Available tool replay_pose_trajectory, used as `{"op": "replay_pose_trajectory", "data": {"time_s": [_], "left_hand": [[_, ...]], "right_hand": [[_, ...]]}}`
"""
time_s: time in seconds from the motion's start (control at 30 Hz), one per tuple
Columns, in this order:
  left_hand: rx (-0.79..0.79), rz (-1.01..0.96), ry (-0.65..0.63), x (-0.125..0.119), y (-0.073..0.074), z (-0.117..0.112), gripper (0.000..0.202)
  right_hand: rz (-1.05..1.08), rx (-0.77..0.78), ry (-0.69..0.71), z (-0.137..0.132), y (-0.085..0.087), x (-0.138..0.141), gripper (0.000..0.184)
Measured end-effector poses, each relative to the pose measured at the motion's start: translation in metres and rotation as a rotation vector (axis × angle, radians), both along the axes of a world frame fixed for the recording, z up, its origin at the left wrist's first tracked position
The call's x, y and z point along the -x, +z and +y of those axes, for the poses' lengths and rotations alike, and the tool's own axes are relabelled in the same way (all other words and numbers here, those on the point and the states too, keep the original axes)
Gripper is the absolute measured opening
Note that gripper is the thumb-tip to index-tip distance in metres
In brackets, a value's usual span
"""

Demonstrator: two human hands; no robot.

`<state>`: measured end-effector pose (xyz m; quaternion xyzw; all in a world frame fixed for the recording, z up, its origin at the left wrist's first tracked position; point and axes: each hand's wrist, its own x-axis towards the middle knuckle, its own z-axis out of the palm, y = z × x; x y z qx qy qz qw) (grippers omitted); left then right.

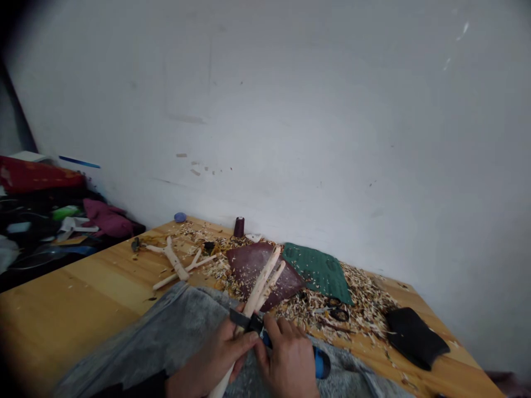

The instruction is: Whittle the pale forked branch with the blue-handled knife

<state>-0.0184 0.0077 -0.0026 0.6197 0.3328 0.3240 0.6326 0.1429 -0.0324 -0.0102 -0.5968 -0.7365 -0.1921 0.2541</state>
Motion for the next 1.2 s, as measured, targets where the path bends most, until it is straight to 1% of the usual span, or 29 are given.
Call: {"op": "replay_pose_trajectory", "data": {"time_s": [0.07, 0.13, 0.2, 0.27, 0.5, 0.63, 0.73, 0.87, 1.03, 1.1, 1.2], "left_hand": [[0.048, 0.041, 0.021, -0.001, -0.002, -0.001, 0.046], [0.081, 0.11, 0.061, -0.002, -0.004, -0.001, 0.037], [0.093, 0.173, 0.099, -0.002, -0.004, -0.001, 0.029], [0.089, 0.191, 0.105, -0.002, -0.003, -0.002, 0.029], [0.039, 0.13, 0.063, -0.003, 0.004, -0.004, 0.035], [-0.026, 0.046, 0.062, -0.004, 0.0, -0.001, 0.041], [-0.059, 0.007, 0.042, -0.003, -0.006, 0.001, 0.047], [-0.054, -0.004, 0.036, -0.001, -0.008, 0.002, 0.053], [-0.01, -0.017, 0.008, -0.001, -0.001, -0.001, 0.062], [0.005, -0.043, -0.001, 0.0, 0.0, -0.001, 0.062], [0.025, -0.058, -0.001, 0.0, -0.005, 0.0, 0.055]], "right_hand": [[-0.028, -0.033, -0.024, 0.0, -0.002, 0.0, 0.028], [-0.041, -0.056, -0.038, 0.0, -0.004, 0.0, 0.028], [-0.044, -0.067, -0.043, 0.0, -0.005, 0.0, 0.028], [-0.041, -0.071, -0.035, 0.001, -0.006, 0.0, 0.029], [-0.018, -0.085, -0.001, 0.001, -0.002, -0.004, 0.038], [-0.001, -0.071, 0.051, 0.001, 0.001, -0.003, 0.04], [-0.001, -0.075, 0.061, 0.0, 0.001, 0.0, 0.041], [-0.011, -0.081, 0.029, -0.001, -0.001, -0.001, 0.038], [-0.013, -0.062, 0.027, 0.0, -0.002, -0.004, 0.036], [-0.007, -0.049, 0.027, 0.0, -0.002, -0.005, 0.037], [-0.001, -0.028, 0.029, 0.001, -0.002, -0.005, 0.035]]}}
